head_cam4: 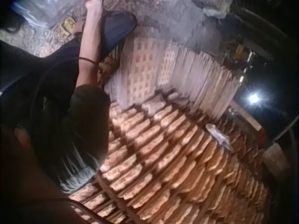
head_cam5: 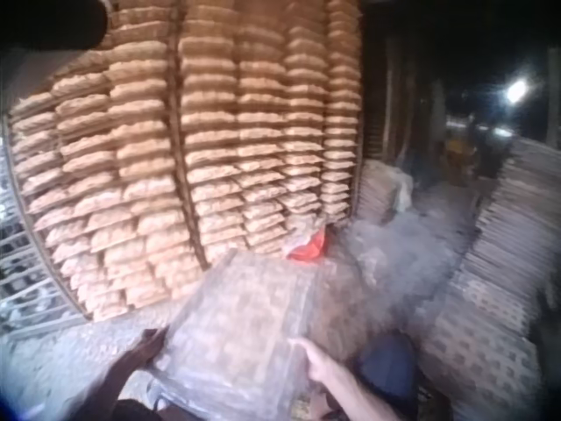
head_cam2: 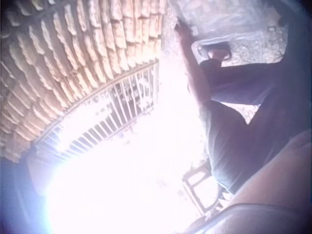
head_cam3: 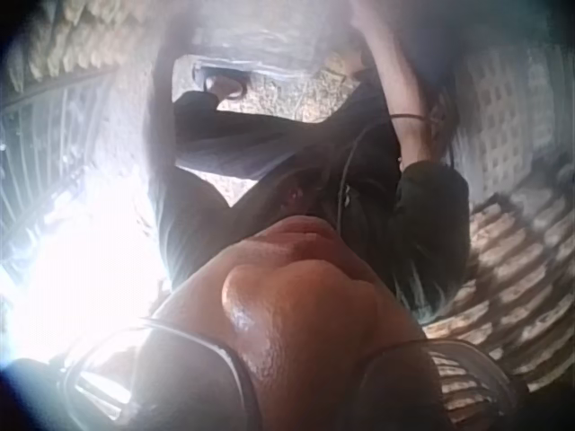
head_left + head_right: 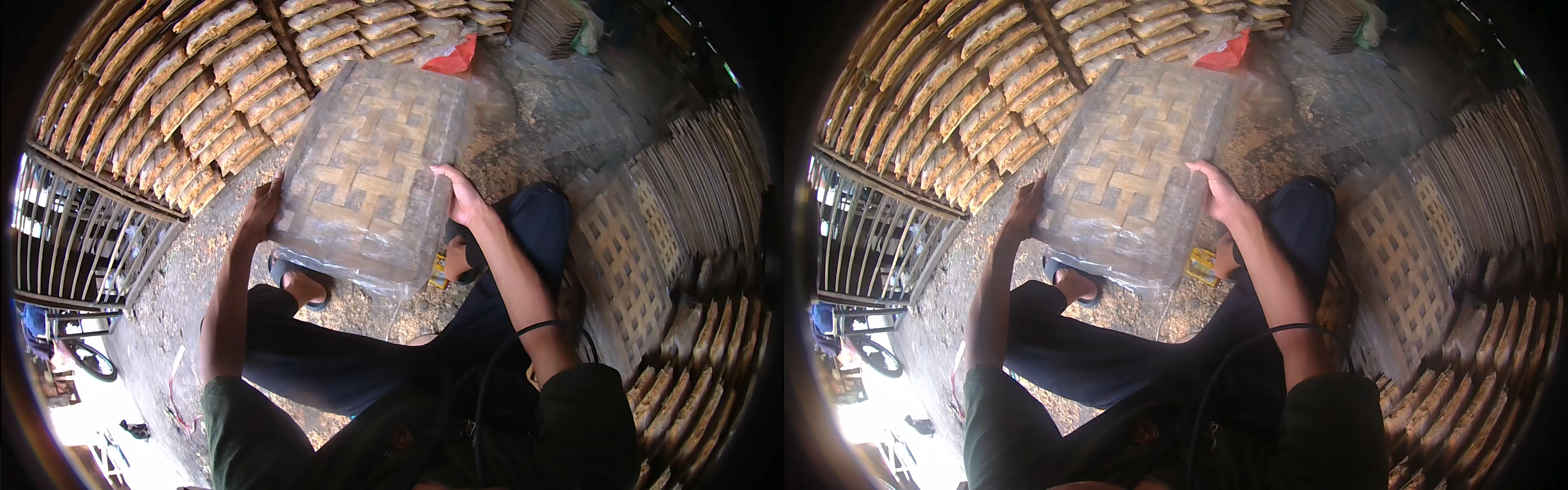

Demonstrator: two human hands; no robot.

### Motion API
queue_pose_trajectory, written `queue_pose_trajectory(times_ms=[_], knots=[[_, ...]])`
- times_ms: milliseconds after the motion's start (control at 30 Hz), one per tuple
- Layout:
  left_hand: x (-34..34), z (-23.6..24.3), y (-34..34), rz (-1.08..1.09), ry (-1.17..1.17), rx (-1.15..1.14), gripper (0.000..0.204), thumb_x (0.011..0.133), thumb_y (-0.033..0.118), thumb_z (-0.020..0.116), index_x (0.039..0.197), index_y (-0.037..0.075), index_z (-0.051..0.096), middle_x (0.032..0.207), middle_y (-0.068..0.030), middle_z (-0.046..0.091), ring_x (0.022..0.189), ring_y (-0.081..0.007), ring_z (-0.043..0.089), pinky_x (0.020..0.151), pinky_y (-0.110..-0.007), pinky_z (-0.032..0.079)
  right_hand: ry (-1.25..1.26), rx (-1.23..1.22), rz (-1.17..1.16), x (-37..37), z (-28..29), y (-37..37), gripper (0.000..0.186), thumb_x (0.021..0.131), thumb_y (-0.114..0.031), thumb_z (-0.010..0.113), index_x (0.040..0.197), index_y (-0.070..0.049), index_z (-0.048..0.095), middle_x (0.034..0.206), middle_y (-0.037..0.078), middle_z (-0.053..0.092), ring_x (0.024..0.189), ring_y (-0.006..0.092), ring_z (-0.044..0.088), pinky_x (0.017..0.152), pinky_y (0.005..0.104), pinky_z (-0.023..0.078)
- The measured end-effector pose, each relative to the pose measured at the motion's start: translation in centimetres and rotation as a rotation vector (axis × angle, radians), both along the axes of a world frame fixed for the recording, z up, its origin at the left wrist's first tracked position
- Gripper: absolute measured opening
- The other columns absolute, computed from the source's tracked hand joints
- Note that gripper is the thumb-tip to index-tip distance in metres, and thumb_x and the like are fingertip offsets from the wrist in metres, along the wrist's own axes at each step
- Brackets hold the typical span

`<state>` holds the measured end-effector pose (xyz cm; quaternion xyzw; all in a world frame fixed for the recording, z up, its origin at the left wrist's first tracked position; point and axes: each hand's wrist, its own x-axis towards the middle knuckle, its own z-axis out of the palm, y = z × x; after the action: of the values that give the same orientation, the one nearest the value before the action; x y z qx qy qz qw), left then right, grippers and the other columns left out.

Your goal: The person sits on the floor and wraps a small woven bamboo tray with a clear plastic sheet. They smooth the plastic over the tray, fold the edges, and place the wrapped item onto a stack of similar trays.

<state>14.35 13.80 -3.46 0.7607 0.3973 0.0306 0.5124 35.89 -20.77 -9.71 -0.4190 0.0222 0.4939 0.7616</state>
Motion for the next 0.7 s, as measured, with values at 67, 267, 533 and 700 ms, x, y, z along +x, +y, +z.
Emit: queue_pose_trajectory(times_ms=[67, 267, 533, 700], knots=[[0.0, 0.5, 0.6, -0.048, -0.003, -0.026, 0.063, 0.104, 0.056, 0.050, 0.111, -0.004, 0.069, 0.086, -0.0064, 0.067, 0.072, -0.0130, 0.061, 0.066, -0.033, 0.054, -0.002, 0.073, -0.020, -0.5, 0.6, 0.1, 0.051, 0.088, -0.028, 0.070, 0.131, -0.006, 0.054, 0.120, 0.011, 0.062, 0.111, 0.0257, 0.062, 0.097, 0.0443, 0.051], [0.7, 3.3, 1.8, -0.347, -0.108, -0.076, 0.057, 0.106, 0.047, 0.052, 0.127, -0.004, 0.065, 0.106, -0.0100, 0.072, 0.084, -0.0156, 0.069, 0.076, -0.032, 0.057, 0.005, 0.172, -0.137, -1.7, 4.5, -1.5, 0.044, 0.092, -0.029, 0.067, 0.128, -0.005, 0.058, 0.111, 0.008, 0.068, 0.097, 0.0206, 0.069, 0.088, 0.0382, 0.058], [1.6, 2.6, 3.4, -0.340, -0.272, -0.502, 0.046, 0.107, 0.032, 0.054, 0.141, 0.000, 0.053, 0.124, -0.0058, 0.068, 0.110, -0.0170, 0.066, 0.093, -0.034, 0.054, -0.111, 0.233, -0.333, -2.5, 8.6, -6.1, 0.051, 0.089, -0.026, 0.070, 0.134, -0.008, 0.055, 0.118, 0.010, 0.065, 0.108, 0.0229, 0.065, 0.096, 0.0427, 0.052], [5.9, 1.6, 1.4, -0.295, -0.441, -0.607, 0.032, 0.108, 0.020, 0.052, 0.131, -0.001, 0.057, 0.122, -0.0085, 0.068, 0.111, -0.0192, 0.067, 0.094, -0.035, 0.057, -0.203, 0.223, -0.470, -4.0, 12.4, -10.8, 0.055, 0.091, -0.028, 0.070, 0.138, -0.005, 0.052, 0.129, 0.012, 0.062, 0.120, 0.0255, 0.059, 0.104, 0.0466, 0.047]])
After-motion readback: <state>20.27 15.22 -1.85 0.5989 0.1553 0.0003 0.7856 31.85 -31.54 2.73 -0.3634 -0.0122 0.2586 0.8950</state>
